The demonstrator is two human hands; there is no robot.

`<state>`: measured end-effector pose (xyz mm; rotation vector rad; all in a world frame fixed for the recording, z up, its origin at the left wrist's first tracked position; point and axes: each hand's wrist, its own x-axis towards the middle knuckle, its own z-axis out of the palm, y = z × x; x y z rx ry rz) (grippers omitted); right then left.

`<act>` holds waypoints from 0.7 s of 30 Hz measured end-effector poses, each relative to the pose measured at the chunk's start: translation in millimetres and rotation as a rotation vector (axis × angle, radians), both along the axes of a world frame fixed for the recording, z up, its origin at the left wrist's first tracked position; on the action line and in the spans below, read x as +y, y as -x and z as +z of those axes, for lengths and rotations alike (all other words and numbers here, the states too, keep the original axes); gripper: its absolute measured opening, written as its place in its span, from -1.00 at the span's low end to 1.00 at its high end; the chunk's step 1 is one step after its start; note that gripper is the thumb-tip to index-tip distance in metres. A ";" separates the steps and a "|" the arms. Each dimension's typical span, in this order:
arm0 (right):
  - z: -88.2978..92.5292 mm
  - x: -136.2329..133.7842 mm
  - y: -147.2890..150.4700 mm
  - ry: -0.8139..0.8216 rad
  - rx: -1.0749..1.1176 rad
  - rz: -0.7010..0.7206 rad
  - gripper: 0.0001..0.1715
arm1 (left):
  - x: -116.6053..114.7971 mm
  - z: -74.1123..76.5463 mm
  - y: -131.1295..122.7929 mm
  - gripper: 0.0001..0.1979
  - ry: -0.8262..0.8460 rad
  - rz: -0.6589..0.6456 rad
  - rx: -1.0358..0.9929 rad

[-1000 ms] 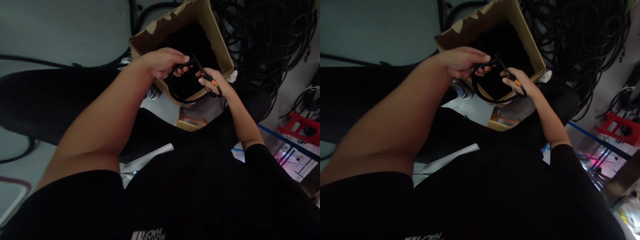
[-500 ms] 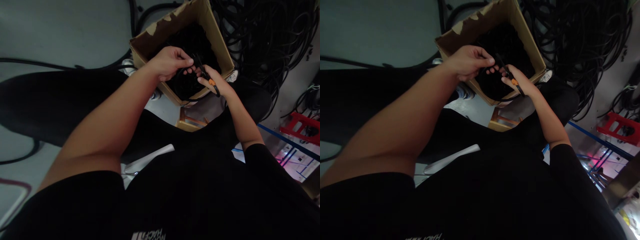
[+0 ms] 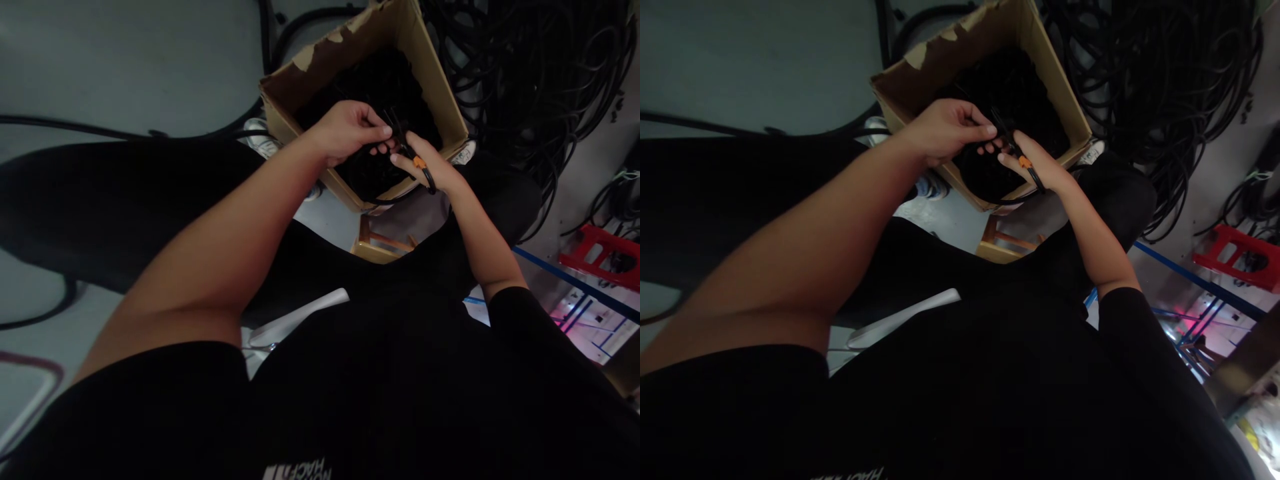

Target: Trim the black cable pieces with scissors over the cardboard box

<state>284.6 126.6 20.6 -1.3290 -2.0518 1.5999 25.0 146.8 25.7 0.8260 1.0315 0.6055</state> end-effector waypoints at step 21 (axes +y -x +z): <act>-0.9 -8.2 7.4 0.069 -0.066 -0.053 -0.16 | -0.3 -2.5 -6.1 -0.55 -0.083 -0.039 -0.113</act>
